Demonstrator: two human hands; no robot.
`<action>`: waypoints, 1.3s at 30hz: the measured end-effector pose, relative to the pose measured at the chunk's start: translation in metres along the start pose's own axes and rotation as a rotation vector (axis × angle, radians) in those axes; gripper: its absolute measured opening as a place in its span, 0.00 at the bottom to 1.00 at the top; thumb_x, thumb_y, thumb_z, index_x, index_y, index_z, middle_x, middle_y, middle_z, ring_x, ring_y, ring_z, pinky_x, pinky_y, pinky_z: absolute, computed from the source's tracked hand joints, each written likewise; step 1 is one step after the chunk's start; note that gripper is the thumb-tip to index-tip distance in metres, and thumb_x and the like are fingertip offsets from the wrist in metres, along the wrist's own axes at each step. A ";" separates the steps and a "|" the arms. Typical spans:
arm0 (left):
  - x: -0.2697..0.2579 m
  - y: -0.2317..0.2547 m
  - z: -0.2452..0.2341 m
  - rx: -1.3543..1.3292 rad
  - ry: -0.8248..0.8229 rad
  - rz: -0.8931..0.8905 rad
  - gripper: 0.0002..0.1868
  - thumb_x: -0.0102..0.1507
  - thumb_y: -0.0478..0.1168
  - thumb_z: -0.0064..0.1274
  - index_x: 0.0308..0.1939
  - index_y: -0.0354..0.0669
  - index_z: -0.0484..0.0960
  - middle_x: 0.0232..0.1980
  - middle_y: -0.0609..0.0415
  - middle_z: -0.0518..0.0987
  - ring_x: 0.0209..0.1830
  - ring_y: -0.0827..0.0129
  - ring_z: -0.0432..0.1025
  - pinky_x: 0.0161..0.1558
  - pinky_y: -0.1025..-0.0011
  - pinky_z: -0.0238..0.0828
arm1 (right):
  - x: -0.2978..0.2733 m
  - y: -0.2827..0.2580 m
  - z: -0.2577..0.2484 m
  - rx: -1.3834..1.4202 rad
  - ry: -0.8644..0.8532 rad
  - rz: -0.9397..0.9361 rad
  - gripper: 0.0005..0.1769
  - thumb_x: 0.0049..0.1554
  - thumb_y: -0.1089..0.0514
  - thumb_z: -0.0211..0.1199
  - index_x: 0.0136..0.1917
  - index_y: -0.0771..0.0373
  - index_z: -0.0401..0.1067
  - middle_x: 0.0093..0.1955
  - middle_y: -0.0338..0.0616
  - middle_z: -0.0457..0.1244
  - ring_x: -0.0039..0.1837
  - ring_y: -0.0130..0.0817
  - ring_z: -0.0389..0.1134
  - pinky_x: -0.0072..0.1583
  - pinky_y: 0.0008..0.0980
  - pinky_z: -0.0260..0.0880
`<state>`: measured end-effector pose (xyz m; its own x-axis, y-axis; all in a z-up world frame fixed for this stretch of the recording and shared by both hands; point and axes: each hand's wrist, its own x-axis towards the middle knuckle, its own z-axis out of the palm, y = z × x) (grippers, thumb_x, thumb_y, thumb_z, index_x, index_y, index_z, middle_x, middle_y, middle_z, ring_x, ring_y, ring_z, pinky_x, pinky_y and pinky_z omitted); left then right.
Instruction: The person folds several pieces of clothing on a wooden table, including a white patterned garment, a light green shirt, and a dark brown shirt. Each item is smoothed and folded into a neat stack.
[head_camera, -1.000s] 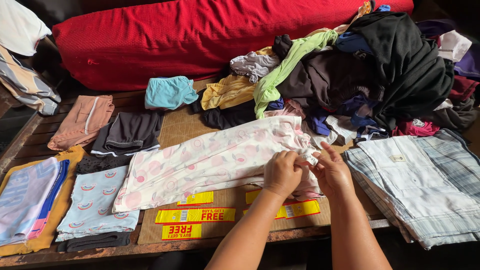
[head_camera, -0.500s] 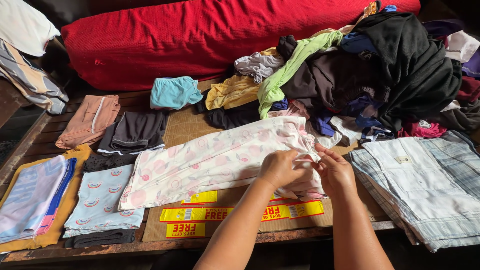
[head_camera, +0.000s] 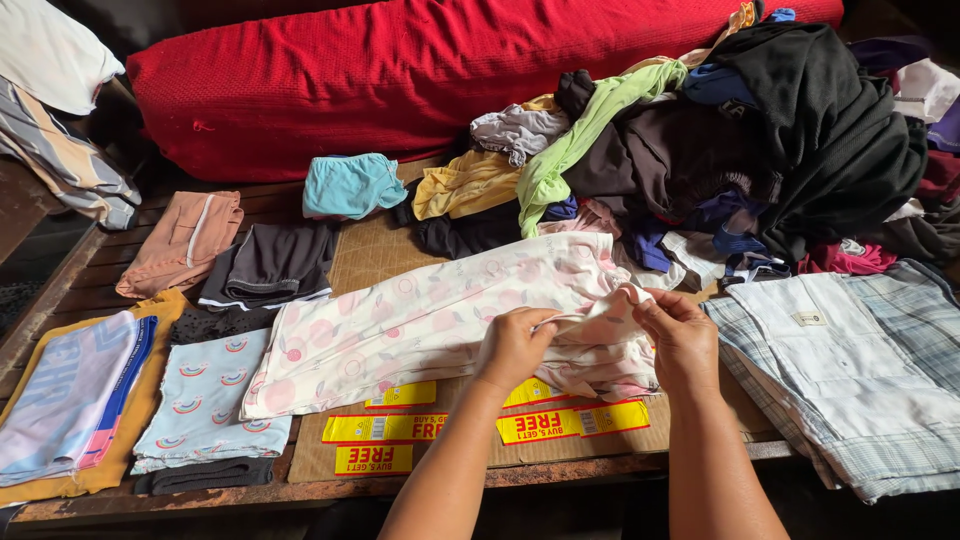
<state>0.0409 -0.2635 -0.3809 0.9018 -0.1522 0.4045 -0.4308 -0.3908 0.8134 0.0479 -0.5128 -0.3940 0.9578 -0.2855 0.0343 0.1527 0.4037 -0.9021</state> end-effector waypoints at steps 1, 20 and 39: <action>0.000 -0.006 -0.001 -0.084 -0.009 -0.050 0.11 0.62 0.38 0.59 0.47 0.39 0.88 0.40 0.48 0.86 0.37 0.63 0.81 0.43 0.69 0.77 | -0.001 -0.002 0.000 -0.027 0.018 -0.004 0.11 0.59 0.66 0.65 0.55 0.70 0.73 0.49 0.45 0.70 0.48 0.29 0.72 0.53 0.27 0.74; 0.004 -0.034 -0.002 0.045 0.235 -0.318 0.14 0.62 0.41 0.61 0.48 0.37 0.85 0.38 0.48 0.85 0.34 0.63 0.80 0.39 0.68 0.76 | 0.001 -0.007 0.013 -0.529 0.049 -0.095 0.11 0.59 0.58 0.62 0.56 0.61 0.72 0.45 0.39 0.70 0.41 0.24 0.71 0.44 0.24 0.73; -0.047 0.012 0.061 0.466 -0.119 -0.169 0.14 0.60 0.44 0.62 0.37 0.35 0.81 0.45 0.38 0.78 0.43 0.47 0.77 0.44 0.55 0.75 | -0.018 -0.024 -0.025 -1.479 -0.239 0.315 0.24 0.45 0.47 0.77 0.50 0.64 0.79 0.44 0.50 0.74 0.49 0.41 0.76 0.55 0.37 0.72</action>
<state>-0.0044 -0.3165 -0.4160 0.9670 -0.1434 0.2108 -0.2417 -0.7783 0.5795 0.0211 -0.5393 -0.3837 0.9415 -0.1563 -0.2987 -0.2914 -0.8228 -0.4880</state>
